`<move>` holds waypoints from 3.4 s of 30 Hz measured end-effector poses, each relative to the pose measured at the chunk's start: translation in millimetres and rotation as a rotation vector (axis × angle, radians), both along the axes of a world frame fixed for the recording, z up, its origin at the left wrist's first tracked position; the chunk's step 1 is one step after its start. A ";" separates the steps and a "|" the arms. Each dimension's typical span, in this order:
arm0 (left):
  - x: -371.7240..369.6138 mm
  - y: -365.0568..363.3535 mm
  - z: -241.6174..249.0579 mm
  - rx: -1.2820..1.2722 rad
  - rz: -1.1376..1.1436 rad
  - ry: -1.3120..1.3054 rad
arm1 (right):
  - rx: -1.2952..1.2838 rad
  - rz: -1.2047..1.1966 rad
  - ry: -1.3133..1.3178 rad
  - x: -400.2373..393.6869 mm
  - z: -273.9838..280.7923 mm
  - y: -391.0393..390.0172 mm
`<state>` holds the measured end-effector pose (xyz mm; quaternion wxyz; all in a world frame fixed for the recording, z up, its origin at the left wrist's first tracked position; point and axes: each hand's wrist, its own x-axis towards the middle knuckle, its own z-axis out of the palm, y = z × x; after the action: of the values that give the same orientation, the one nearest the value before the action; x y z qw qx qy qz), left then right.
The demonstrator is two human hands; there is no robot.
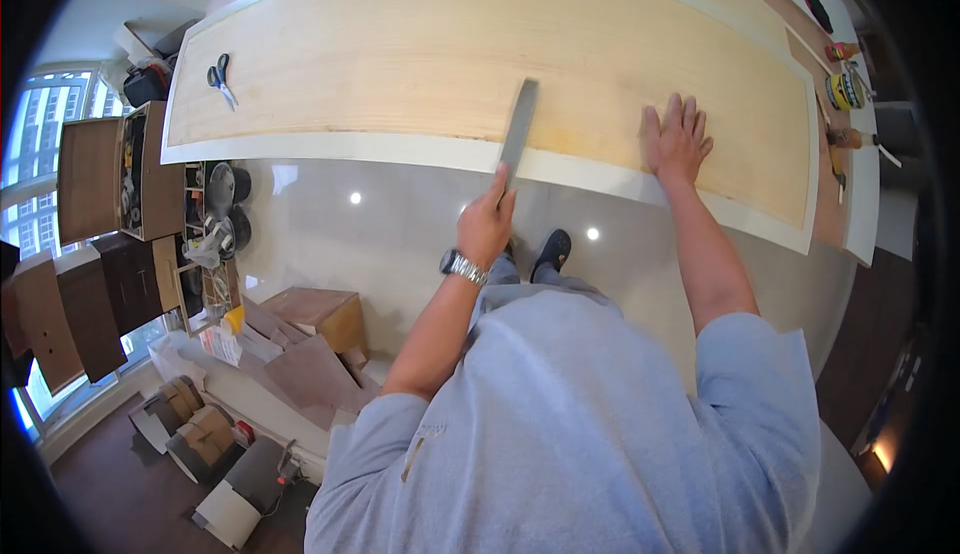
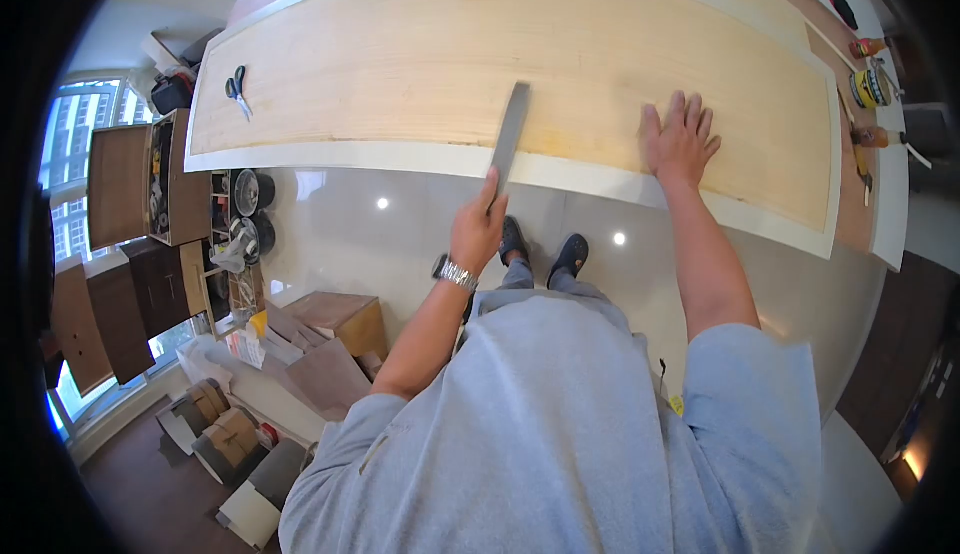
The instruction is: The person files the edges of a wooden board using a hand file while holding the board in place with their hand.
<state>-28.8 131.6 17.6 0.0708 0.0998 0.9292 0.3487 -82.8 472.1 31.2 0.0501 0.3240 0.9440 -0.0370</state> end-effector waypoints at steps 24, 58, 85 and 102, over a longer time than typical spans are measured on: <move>47.8 21.8 -28.7 0.008 -0.079 -0.007 | 0.040 0.023 0.047 2.6 -9.8 1.9; 48.9 19.5 -13.8 -0.006 -0.109 0.063 | 0.015 0.042 0.104 3.6 -20.0 8.9; 30.1 -1.9 -6.9 0.036 -0.080 0.024 | 0.015 0.023 0.026 1.9 -9.1 3.6; 59.2 -58.3 -8.1 0.020 0.040 -0.087 | 0.054 0.015 0.024 1.7 -8.3 -1.2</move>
<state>30.4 73.3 9.5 0.1031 0.0665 0.9234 0.3636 -81.2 471.0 23.0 0.0302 0.3178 0.9476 -0.0148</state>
